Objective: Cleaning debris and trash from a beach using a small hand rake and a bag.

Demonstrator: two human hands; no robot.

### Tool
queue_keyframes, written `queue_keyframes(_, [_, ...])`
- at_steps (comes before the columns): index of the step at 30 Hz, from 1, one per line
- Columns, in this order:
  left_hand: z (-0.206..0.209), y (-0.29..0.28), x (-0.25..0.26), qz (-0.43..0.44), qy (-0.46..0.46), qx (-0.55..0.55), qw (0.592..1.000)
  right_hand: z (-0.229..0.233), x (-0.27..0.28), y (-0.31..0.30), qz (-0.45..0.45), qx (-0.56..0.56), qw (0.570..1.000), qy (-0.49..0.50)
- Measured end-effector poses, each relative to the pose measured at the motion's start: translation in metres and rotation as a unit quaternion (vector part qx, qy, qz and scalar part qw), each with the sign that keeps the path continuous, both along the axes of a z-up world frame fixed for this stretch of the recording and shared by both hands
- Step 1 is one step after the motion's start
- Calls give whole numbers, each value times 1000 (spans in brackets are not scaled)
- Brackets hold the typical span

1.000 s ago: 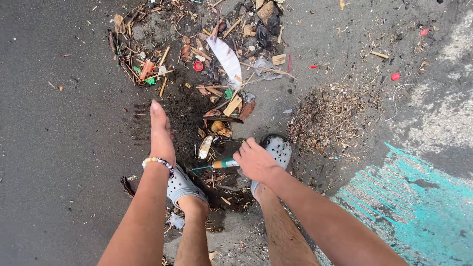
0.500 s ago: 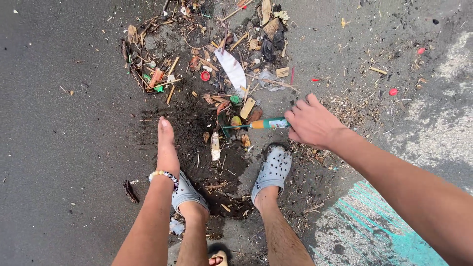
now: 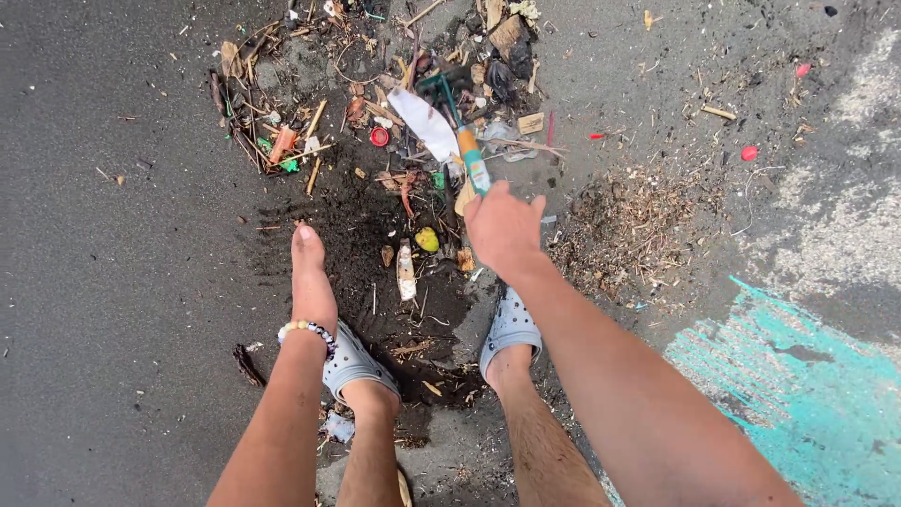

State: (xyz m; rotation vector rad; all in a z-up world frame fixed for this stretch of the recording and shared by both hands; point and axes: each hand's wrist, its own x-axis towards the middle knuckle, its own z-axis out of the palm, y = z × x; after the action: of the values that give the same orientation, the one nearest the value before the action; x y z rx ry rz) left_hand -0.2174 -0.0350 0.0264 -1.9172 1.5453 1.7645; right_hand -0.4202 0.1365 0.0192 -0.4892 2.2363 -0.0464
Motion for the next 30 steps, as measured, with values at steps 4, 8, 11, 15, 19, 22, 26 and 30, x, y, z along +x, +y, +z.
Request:
queue_keyframes(4, [17,0,-12,10,-20,14,1000,17,83,24,-54,35,997,-40])
queue_keyframes(8, [7,9,-9,11,-30,19,999,37,119,48,-54,42,996,-63])
queue_keyframes(11, [-5,16,-1,3,-17,7,1000,51,127,60,-29,61,994,-85])
queue_keyframes(15, [-34,26,17,25,34,5,999,66,118,69,31,40,998,-28])
queue_keyframes(19, [-26,28,4,-12,37,-2,999,61,91,73,66,-36,994,81])
queue_keyframes(22, [-20,25,-9,-141,-11,-51,989,35,56,70,89,-90,984,124])
queue_keyframes(26, [-37,15,-39,-296,-40,-137,944,-17,2,49,146,-137,973,119])
queue_keyframes(30, [-79,11,-49,-448,-93,-209,865,-53,-30,17,252,-192,939,136])
